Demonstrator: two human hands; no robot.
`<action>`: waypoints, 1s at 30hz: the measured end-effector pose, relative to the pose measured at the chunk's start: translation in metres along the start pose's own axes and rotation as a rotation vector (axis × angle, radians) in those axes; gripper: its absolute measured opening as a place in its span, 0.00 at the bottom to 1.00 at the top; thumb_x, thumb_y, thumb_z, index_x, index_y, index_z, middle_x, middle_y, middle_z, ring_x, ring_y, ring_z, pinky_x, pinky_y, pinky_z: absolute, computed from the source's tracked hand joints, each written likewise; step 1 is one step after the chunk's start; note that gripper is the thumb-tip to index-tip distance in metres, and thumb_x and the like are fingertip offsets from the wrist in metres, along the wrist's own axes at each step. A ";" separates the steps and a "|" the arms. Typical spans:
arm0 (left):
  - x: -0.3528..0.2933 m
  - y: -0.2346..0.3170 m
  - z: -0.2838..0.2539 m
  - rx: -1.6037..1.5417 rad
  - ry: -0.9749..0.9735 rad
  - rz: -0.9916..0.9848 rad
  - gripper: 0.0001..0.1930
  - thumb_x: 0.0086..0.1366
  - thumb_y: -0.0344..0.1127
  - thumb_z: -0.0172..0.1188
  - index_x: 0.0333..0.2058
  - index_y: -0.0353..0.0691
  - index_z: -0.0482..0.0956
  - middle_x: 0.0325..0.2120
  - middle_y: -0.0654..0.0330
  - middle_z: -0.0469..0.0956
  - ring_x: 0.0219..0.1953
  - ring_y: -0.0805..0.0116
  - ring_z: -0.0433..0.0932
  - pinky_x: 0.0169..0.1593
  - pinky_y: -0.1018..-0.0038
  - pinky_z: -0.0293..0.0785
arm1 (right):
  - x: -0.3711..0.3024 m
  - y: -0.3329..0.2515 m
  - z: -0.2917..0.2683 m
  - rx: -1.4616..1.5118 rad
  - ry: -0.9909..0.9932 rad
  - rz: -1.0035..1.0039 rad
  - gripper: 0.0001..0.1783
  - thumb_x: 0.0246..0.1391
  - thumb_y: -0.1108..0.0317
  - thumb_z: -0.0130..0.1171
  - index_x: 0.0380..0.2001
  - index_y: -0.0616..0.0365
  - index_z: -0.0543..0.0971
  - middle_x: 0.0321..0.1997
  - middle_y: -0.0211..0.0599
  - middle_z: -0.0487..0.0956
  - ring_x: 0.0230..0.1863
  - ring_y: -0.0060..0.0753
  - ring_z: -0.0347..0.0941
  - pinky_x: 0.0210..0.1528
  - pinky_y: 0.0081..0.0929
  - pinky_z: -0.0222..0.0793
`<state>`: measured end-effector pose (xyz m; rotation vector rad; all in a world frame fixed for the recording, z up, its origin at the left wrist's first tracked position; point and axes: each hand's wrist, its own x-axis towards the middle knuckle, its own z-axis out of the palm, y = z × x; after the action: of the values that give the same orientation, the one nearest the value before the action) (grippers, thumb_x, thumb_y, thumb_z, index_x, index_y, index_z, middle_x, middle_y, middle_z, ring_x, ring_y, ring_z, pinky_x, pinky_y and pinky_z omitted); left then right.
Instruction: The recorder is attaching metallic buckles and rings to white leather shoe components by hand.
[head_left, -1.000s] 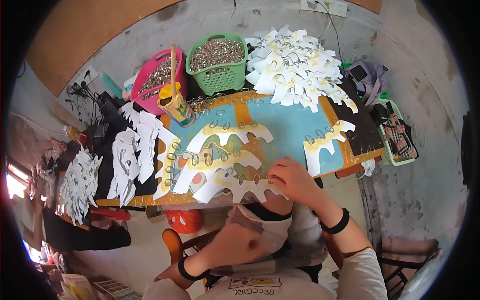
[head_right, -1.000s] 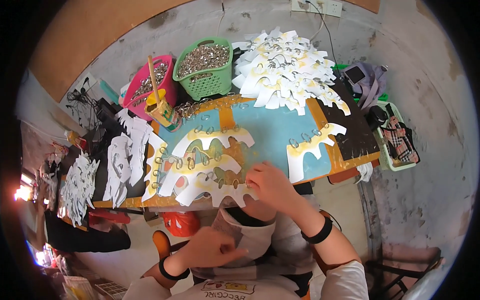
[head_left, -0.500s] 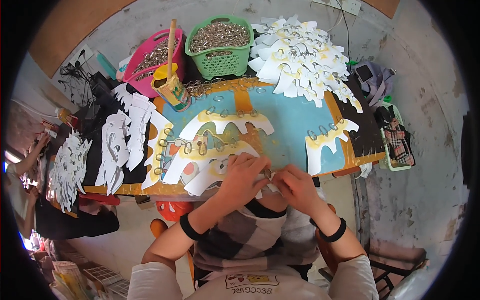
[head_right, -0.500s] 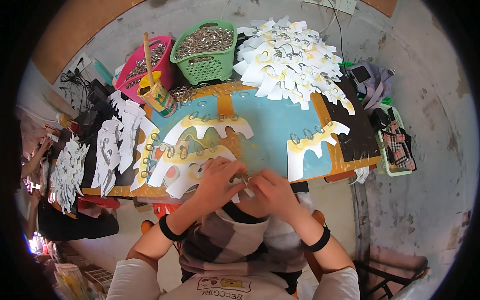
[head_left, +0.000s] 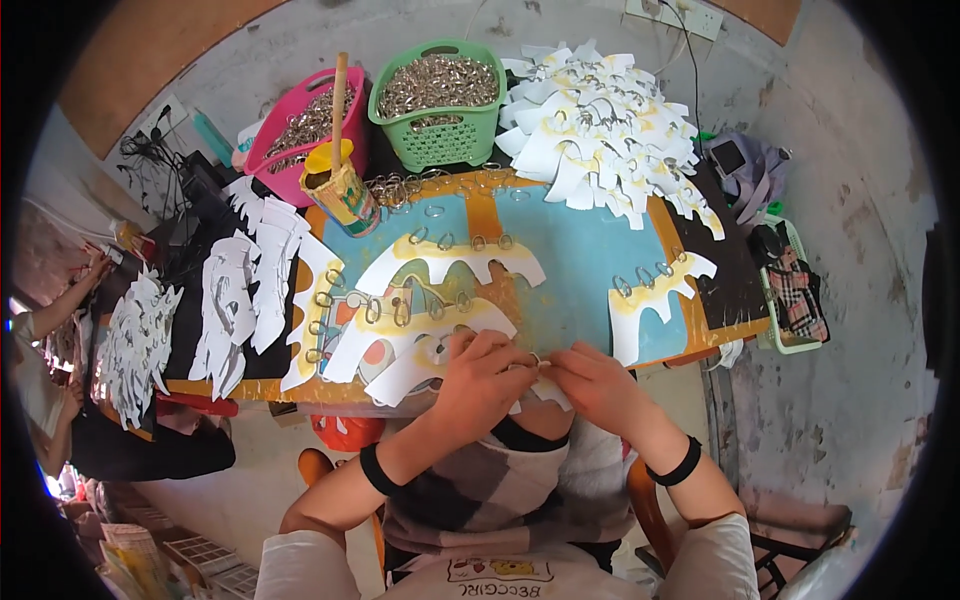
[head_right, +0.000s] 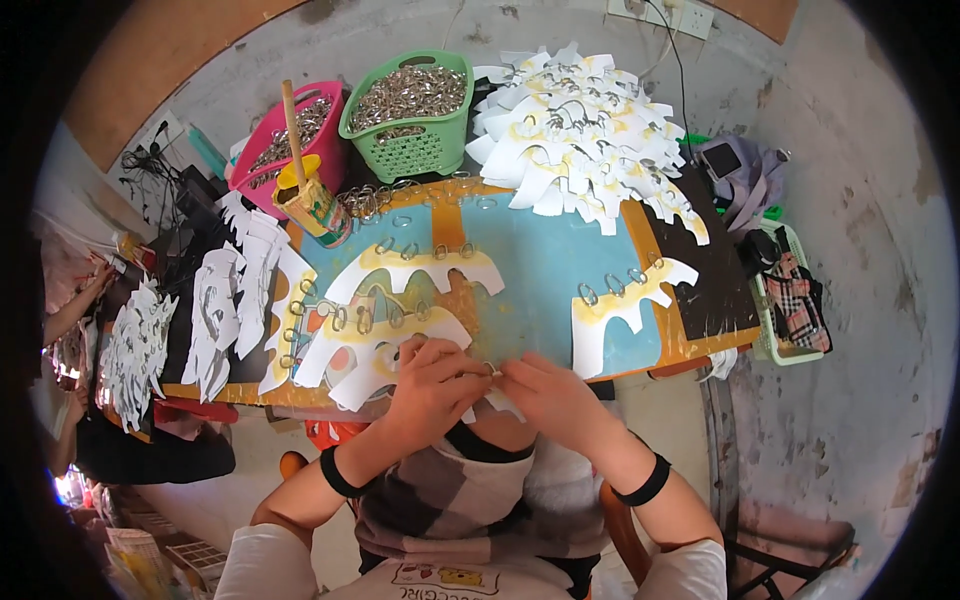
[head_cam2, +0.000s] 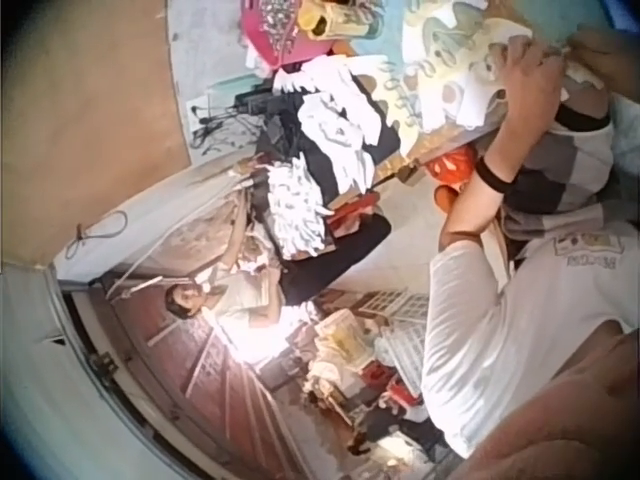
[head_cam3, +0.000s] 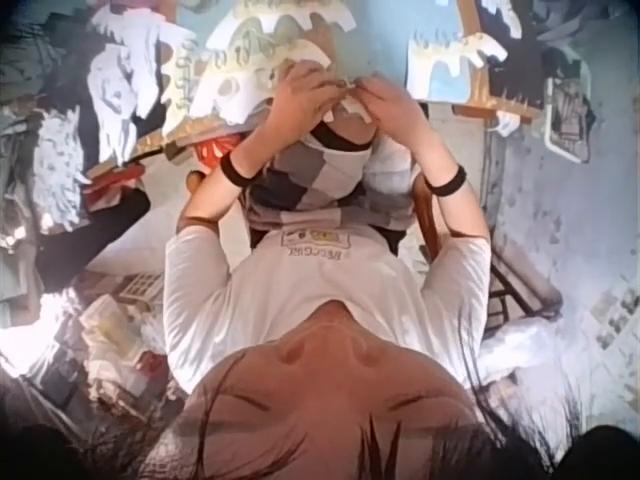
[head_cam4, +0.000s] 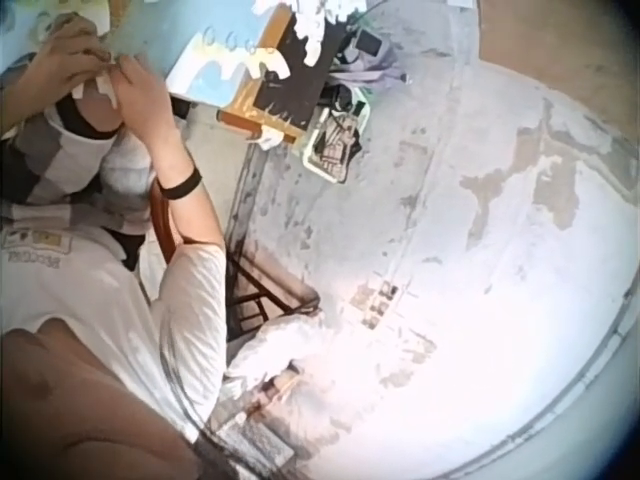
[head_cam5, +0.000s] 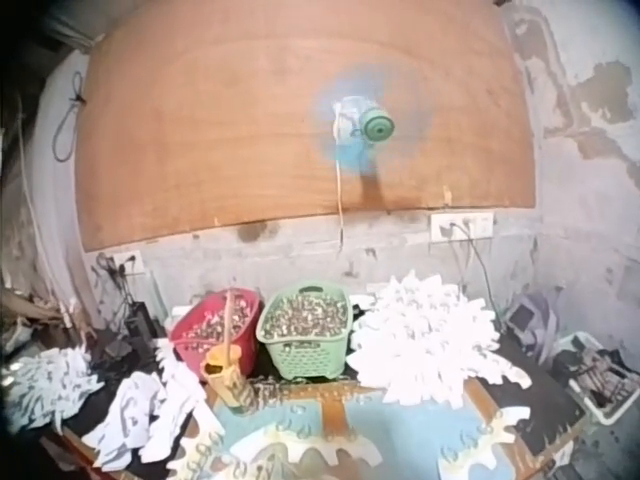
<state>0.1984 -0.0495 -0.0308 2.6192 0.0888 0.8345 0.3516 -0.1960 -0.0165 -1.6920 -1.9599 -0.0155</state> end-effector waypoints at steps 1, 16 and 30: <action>0.000 0.000 0.000 0.001 0.005 0.002 0.08 0.47 0.34 0.68 0.29 0.50 0.83 0.34 0.75 0.80 0.41 0.66 0.71 0.49 0.64 0.60 | -0.003 0.000 0.000 -0.071 -0.034 -0.017 0.16 0.41 0.75 0.56 0.38 0.62 0.77 0.39 0.35 0.70 0.39 0.37 0.70 0.39 0.28 0.73; 0.001 0.005 -0.004 0.103 -0.072 0.008 0.10 0.50 0.31 0.62 0.33 0.54 0.84 0.32 0.76 0.78 0.40 0.69 0.71 0.50 0.61 0.60 | -0.005 -0.009 -0.003 0.175 0.252 0.053 0.26 0.40 0.78 0.51 0.49 0.60 0.74 0.41 0.43 0.76 0.39 0.50 0.73 0.40 0.40 0.70; 0.018 0.007 -0.011 -0.056 -0.165 -0.075 0.11 0.51 0.29 0.65 0.35 0.45 0.80 0.38 0.59 0.73 0.48 0.56 0.67 0.56 0.54 0.56 | -0.013 -0.021 0.010 0.134 0.171 0.177 0.28 0.43 0.77 0.52 0.52 0.65 0.69 0.39 0.45 0.77 0.38 0.48 0.74 0.37 0.38 0.71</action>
<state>0.2067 -0.0492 -0.0095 2.6029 0.1154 0.5847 0.3293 -0.2086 -0.0227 -1.7102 -1.6454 0.0341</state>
